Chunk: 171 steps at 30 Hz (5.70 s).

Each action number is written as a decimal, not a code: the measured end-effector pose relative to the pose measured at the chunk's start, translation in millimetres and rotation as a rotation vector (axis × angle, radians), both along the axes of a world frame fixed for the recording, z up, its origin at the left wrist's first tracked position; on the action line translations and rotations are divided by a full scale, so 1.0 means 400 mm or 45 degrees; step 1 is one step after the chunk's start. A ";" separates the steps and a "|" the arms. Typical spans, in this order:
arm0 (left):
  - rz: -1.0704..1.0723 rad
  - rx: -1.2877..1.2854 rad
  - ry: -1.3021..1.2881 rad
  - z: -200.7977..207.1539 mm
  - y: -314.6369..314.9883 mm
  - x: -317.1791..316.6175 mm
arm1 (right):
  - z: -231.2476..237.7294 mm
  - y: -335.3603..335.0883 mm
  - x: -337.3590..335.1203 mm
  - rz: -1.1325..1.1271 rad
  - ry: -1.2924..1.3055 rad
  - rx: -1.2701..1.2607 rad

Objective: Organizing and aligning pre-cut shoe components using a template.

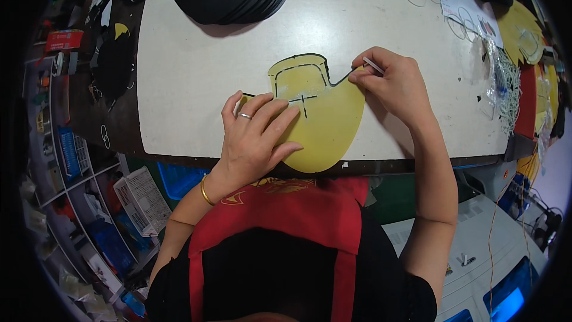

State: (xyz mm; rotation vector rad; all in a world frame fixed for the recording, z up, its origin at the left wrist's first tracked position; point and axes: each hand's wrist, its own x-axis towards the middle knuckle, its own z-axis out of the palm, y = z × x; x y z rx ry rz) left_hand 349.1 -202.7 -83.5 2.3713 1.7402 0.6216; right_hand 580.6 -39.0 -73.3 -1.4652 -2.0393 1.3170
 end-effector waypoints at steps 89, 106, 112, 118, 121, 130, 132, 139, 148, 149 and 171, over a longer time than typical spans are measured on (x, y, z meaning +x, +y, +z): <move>0.061 0.094 0.014 -0.047 -0.026 0.023 | -0.005 0.016 -0.097 0.426 -0.312 0.557; 0.071 0.098 0.036 -0.045 -0.026 0.020 | -0.029 -0.031 -0.067 0.339 -0.352 1.101; 0.046 0.134 0.028 -0.052 -0.022 0.022 | -0.006 0.043 0.066 -0.101 -0.514 1.217; 0.076 0.099 0.007 -0.044 -0.029 0.019 | 0.053 0.051 0.086 -0.108 0.045 1.022; 0.064 0.101 -0.032 -0.045 -0.025 0.018 | 0.086 0.014 0.029 0.071 0.063 1.117; 0.065 0.117 -0.063 -0.044 -0.024 0.025 | 0.037 -0.054 -0.150 0.618 0.137 0.319; 0.076 0.118 -0.065 -0.039 -0.024 0.026 | 0.046 -0.050 -0.169 0.637 0.123 0.322; 0.068 0.059 -0.074 -0.021 -0.021 0.032 | 0.027 -0.025 -0.174 0.620 0.054 0.577; 0.071 0.023 -0.022 -0.009 -0.018 0.029 | 0.053 -0.096 -0.094 0.338 -0.050 0.913; 0.061 0.018 -0.021 -0.010 -0.017 0.029 | 0.050 -0.107 -0.099 0.323 0.177 0.886; 0.039 0.087 0.081 -0.027 -0.004 0.013 | -0.017 -0.101 0.003 -0.132 -0.278 0.440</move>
